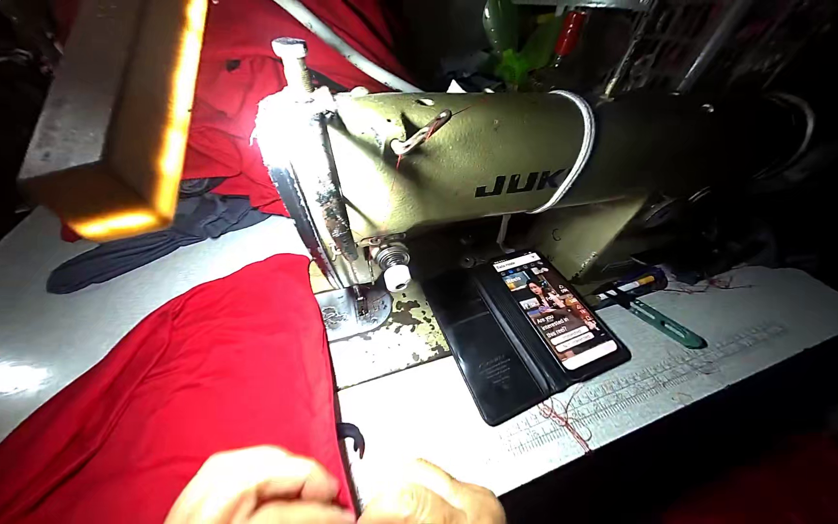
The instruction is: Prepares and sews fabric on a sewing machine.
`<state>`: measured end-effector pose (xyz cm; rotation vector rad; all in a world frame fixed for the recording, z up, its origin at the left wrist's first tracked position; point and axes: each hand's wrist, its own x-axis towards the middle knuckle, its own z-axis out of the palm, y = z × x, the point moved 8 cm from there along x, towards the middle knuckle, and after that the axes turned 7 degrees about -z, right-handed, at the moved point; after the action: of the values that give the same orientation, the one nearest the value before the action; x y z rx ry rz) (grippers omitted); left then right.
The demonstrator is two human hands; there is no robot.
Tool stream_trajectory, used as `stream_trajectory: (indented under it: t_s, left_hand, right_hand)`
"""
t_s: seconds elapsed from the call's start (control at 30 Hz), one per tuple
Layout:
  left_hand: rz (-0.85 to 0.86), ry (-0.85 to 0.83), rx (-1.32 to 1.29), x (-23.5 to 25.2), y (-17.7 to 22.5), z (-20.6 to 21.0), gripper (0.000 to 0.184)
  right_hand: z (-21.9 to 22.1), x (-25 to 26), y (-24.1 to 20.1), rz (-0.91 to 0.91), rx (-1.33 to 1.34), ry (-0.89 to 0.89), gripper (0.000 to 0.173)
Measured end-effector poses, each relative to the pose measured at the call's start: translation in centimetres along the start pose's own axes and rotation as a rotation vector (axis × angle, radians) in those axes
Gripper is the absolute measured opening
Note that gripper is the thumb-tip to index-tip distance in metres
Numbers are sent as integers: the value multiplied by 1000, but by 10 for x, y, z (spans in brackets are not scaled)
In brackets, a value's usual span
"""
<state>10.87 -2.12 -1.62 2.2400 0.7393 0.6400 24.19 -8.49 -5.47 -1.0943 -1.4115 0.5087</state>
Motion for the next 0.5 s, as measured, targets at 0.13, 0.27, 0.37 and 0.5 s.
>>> stream_trajectory:
  t_s: [0.13,0.27,0.37,0.5]
  left_hand:
    - [45,-319,-58,34,-14,8,25]
    - [97,-503,16,49,-10,16,22]
    - [94,-527,64,52,-8,14,22]
    - [49,-545,67,53,-10,15,23]
  right_hand:
    - [-2,1,-2,-39,-13,4,11]
    - [-6,2,1,-39,-30,9,12]
    - [-5,1,5,-19,-59,-2,12]
    - [-5,1,10,36,-127,-17,13]
